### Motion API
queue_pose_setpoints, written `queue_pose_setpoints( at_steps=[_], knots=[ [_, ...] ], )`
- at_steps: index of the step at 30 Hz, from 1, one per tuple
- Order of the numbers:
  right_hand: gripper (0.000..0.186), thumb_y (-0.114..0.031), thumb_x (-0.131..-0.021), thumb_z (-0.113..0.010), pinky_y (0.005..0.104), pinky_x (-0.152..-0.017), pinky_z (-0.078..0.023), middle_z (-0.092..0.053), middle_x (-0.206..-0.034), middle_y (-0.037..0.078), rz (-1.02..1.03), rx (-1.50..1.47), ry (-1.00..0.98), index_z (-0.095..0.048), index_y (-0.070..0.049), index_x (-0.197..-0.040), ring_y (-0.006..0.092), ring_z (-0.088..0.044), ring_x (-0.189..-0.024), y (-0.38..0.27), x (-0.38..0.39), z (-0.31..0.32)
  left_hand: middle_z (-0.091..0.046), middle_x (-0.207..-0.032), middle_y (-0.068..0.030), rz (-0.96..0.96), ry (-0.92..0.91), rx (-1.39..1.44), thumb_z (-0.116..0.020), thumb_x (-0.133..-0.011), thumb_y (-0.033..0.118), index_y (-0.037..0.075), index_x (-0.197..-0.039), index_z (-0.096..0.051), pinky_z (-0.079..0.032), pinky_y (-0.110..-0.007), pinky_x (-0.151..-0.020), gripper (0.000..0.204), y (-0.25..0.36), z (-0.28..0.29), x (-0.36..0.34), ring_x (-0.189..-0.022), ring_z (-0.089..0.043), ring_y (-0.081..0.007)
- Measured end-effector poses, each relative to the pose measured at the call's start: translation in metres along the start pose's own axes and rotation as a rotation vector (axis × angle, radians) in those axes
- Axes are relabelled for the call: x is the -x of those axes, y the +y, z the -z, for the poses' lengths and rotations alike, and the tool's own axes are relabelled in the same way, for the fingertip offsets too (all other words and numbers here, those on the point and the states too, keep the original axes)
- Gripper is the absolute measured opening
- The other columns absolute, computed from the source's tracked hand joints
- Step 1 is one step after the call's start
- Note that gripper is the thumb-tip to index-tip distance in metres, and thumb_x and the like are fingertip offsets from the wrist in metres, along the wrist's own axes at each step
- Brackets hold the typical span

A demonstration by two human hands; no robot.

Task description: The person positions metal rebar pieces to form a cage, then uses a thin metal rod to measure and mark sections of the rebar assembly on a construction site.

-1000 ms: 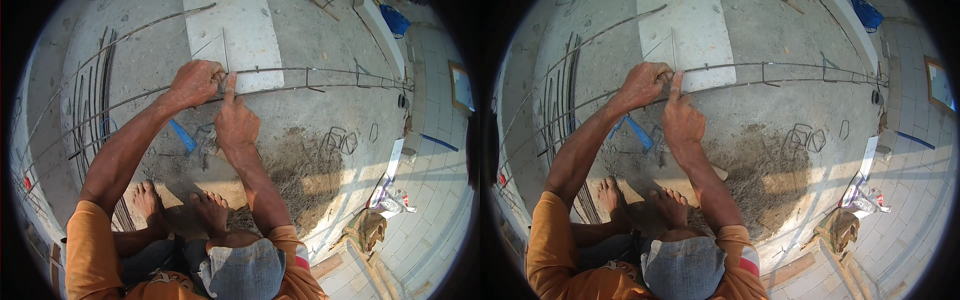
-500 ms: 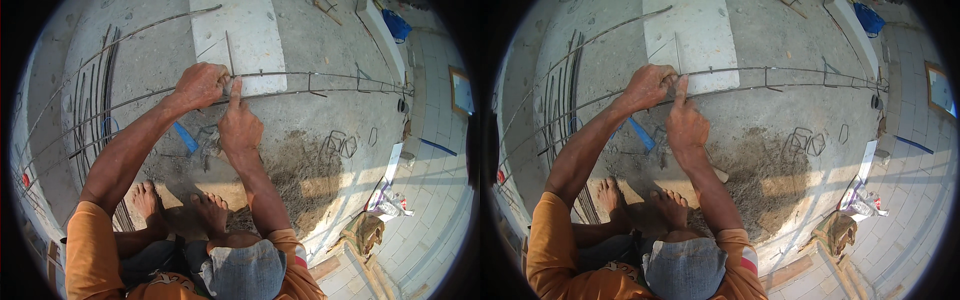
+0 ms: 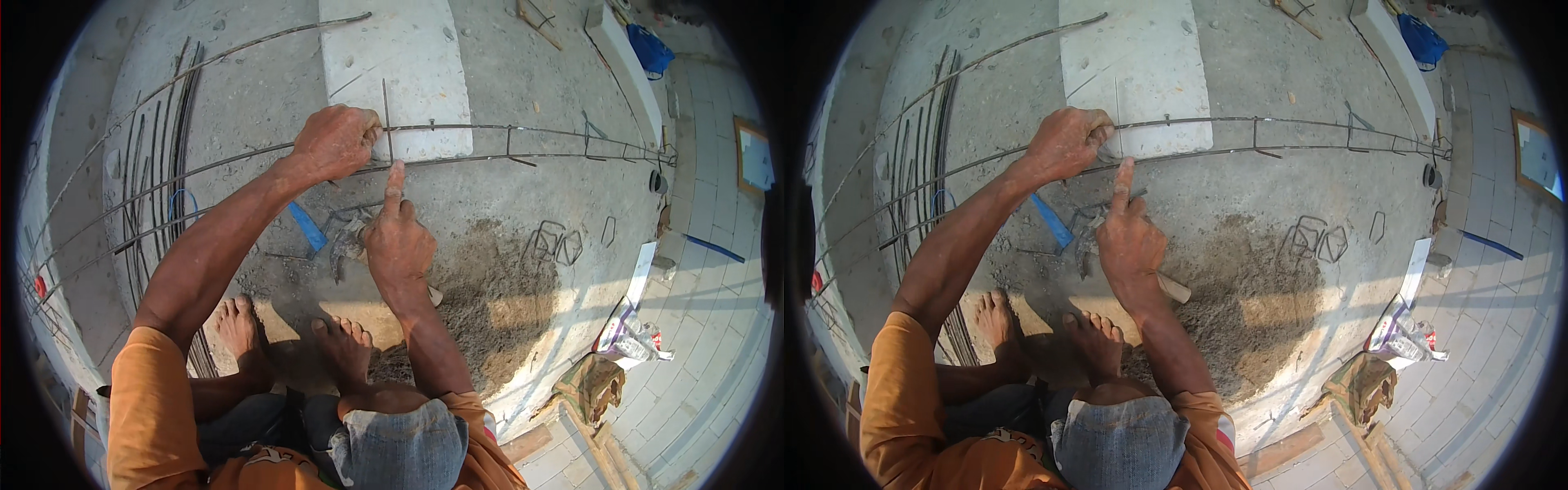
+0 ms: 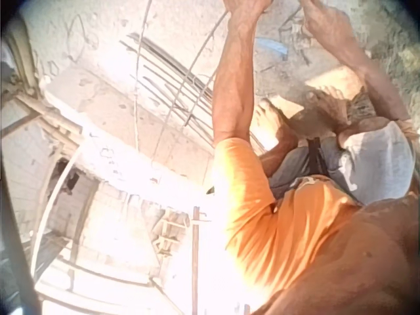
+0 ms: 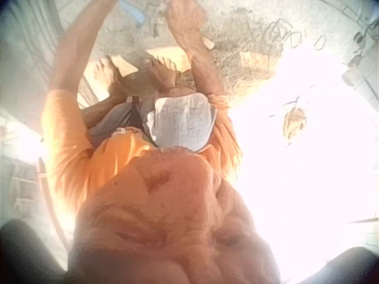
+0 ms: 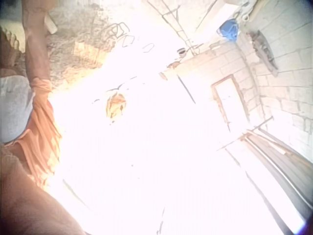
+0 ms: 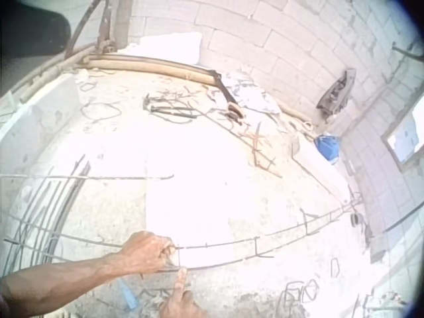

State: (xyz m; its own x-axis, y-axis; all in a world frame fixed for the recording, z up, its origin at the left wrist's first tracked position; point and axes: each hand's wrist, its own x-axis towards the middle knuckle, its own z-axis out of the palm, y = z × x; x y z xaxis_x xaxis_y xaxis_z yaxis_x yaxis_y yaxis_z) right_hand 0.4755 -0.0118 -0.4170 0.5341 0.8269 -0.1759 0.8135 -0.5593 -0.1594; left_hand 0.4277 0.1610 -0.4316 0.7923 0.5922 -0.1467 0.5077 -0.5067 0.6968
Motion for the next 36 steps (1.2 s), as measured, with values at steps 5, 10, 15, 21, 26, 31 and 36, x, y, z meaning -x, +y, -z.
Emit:
queue_pose_setpoints(
  at_steps=[5,10,15,21,26,31,36],
  knots=[
    [0.081,-0.008,-0.076,-0.064,0.0418,-0.043,-0.047,-0.060,-0.072,0.013,0.069,0.017,0.098,-0.028,-0.010,-0.148,0.0288,-0.061,-0.050,-0.001,-0.037,0.006,-0.065,-0.072,-0.0169,0.012,-0.042,0.005,-0.056,-0.088,0.013,0.002,-0.091,-0.068,-0.046,-0.043,-0.061,0.016,0.002,-0.002,-0.002,-0.062,-0.062,-0.0317],
    [0.082,-0.007,-0.073,-0.064,0.0370,-0.046,-0.050,-0.058,-0.073,0.013,0.048,0.029,-0.024,-0.030,-0.004,-0.147,0.0272,-0.063,-0.054,-0.002,-0.015,0.000,-0.064,-0.070,-0.0167,-0.001,-0.029,-0.002,-0.056,-0.087,0.012,0.002,-0.090,-0.068,-0.046,-0.043,-0.059,0.016,0.000,0.001,0.001,-0.060,-0.061,-0.0316],
    [0.085,-0.009,-0.071,-0.067,0.0361,-0.040,-0.047,-0.055,-0.069,0.011,0.111,0.035,0.125,-0.029,-0.004,-0.147,0.0237,-0.059,-0.047,0.002,-0.030,-0.002,-0.064,-0.068,-0.0167,-0.064,0.038,0.032,-0.056,-0.088,0.013,0.003,-0.089,-0.068,-0.047,-0.043,-0.059,0.016,-0.003,-0.005,0.000,-0.058,-0.060,-0.0315],
    [0.087,-0.004,-0.074,-0.065,0.0383,-0.039,-0.045,-0.058,-0.071,0.013,0.051,0.009,0.047,-0.023,-0.007,-0.149,0.0261,-0.060,-0.048,0.010,-0.005,-0.001,-0.065,-0.069,-0.0159,-0.034,0.003,-0.022,-0.057,-0.088,0.015,0.004,-0.090,-0.068,-0.047,-0.042,-0.058,0.016,-0.004,-0.006,-0.001,-0.059,-0.061,-0.0318],
    [0.084,-0.003,-0.073,-0.066,0.0383,-0.038,-0.044,-0.058,-0.070,0.013,0.061,0.006,0.027,-0.028,-0.008,-0.148,0.0260,-0.059,-0.047,0.005,0.004,0.000,-0.065,-0.070,-0.0163,-0.046,0.034,-0.020,-0.057,-0.088,0.015,0.004,-0.091,-0.068,-0.046,-0.042,-0.059,0.016,-0.012,-0.006,0.004,-0.060,-0.060,-0.0307],
    [0.083,-0.009,-0.072,-0.065,0.0361,-0.036,-0.045,-0.055,-0.065,0.010,0.116,0.109,0.218,-0.031,-0.005,-0.147,0.0222,-0.057,-0.044,0.001,-0.039,-0.002,-0.066,-0.072,-0.0164,-0.018,-0.006,0.016,-0.056,-0.084,0.010,0.003,-0.090,-0.068,-0.047,-0.043,-0.062,0.015,0.003,0.000,-0.002,-0.065,-0.062,-0.0314],
    [0.076,-0.009,-0.075,-0.062,0.0349,-0.040,-0.049,-0.059,-0.070,0.012,0.070,0.025,0.007,-0.032,-0.003,-0.145,0.0235,-0.062,-0.049,0.005,-0.007,0.001,-0.066,-0.072,-0.0166,-0.018,-0.022,0.001,-0.055,-0.082,0.009,0.002,-0.089,-0.068,-0.048,-0.044,-0.063,0.016,-0.001,-0.002,0.002,-0.067,-0.063,-0.0328]
  ],
)
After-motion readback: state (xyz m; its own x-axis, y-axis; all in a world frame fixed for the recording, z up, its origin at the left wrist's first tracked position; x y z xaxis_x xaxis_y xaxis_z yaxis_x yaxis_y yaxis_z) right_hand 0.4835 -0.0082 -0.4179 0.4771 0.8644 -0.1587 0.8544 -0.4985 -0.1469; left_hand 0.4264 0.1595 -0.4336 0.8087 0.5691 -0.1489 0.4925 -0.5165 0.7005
